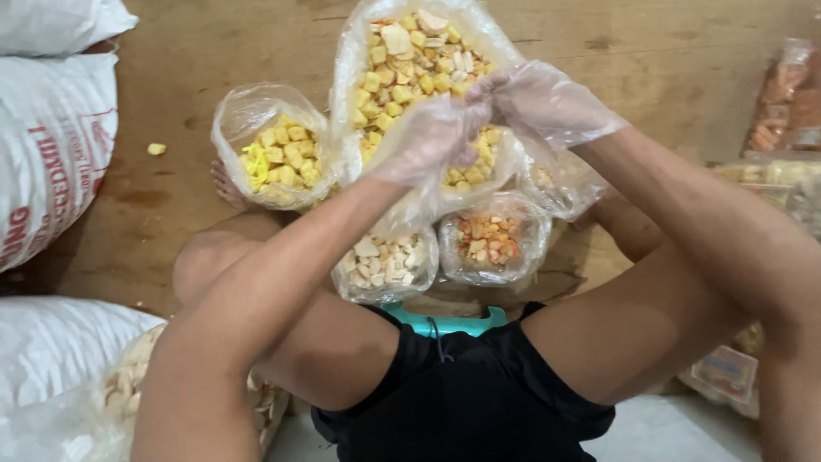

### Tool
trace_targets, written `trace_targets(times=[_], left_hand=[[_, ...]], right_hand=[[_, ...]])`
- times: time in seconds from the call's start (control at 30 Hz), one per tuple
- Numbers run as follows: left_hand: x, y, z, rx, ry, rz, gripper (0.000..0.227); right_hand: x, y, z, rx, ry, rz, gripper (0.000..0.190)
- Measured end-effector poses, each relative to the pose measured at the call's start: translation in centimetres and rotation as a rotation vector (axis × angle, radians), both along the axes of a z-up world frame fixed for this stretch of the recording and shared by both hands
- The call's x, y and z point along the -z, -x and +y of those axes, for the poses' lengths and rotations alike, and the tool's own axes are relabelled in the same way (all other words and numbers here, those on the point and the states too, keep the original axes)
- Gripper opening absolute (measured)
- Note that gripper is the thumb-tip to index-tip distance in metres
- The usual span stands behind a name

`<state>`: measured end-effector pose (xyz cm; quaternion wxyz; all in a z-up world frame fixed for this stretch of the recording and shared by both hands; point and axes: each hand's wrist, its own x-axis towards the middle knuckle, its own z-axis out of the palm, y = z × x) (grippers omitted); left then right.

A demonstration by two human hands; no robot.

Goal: The person sits on the floor and sorts small snack pieces from a large plastic bag into smaller bags using gloved hands. The task involves repeatedly scooping and separating snack items by type or color into multiple containers.

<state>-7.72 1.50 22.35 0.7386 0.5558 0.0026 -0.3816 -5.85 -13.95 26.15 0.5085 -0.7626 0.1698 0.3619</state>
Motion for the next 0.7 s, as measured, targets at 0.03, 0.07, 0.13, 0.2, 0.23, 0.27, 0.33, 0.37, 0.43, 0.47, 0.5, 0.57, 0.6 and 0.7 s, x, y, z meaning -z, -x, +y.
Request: trace_targets(times=[0.03, 0.07, 0.13, 0.2, 0.23, 0.27, 0.33, 0.37, 0.43, 0.47, 0.5, 0.57, 0.6, 0.7], left_hand=[[0.9, -0.6, 0.5, -0.01, -0.008, -0.001, 0.027], [1.8, -1.1, 0.7, -0.032, 0.031, -0.031, 0.015], [2.6, -1.8, 1.1, -0.057, 0.069, -0.061, 0.009], [2.5, -2.2, 1.5, -0.168, -0.206, 0.042, 0.027], [2.0, -1.9, 1.9, -0.171, -0.207, 0.041, 0.027], [1.4, -1.7, 2.2, -0.15, -0.211, -0.028, 0.025], [1.3, -1.5, 2.4, -0.13, -0.214, -0.097, 0.024], [1.6, -1.6, 2.4, -0.13, -0.328, -0.147, 0.018], [1.5, -2.3, 2.3, -0.128, -0.442, -0.205, 0.015], [1.2, -2.5, 2.3, -0.097, -0.428, -0.135, 0.004], [1.0, -2.8, 2.3, -0.067, -0.415, -0.064, 0.022], [-1.1, -3.0, 2.0, 0.22, -0.864, -0.131, 0.031], [-2.2, -3.1, 1.8, 0.517, -1.307, -0.197, 0.06], [-2.4, -1.2, 3.0, 0.697, -1.199, -0.227, 0.05]], right_hand=[[-0.1, 0.3, 0.5, -0.01, -0.008, -0.001, 0.016], [-0.2, 0.7, 0.7, 0.081, -0.112, -0.043, 0.011], [0.0, 1.0, 1.1, 0.168, -0.217, -0.085, 0.012], [0.7, 1.0, 1.5, 0.204, -0.298, -0.055, 0.048], [1.3, 0.8, 1.5, 0.201, -0.299, -0.055, 0.048], [1.9, 0.7, 1.6, 0.18, -0.35, -0.04, 0.064], [2.9, 0.4, 1.9, 0.159, -0.401, -0.026, 0.082], [3.2, 0.3, 2.1, 0.114, -0.344, -0.013, 0.078], [2.9, -0.4, 2.9, 0.071, -0.288, -0.009, 0.074], [2.5, -0.8, 3.5, 0.024, -0.194, 0.055, 0.07], [2.0, -1.2, 4.0, -0.024, -0.101, 0.119, 0.068], [-0.5, -0.2, 3.5, -0.194, -0.088, 0.044, 0.061], [-1.8, 0.3, 3.3, -0.364, -0.075, -0.033, 0.059], [5.5, -0.7, 0.9, -0.772, 0.313, -0.359, 0.036]])
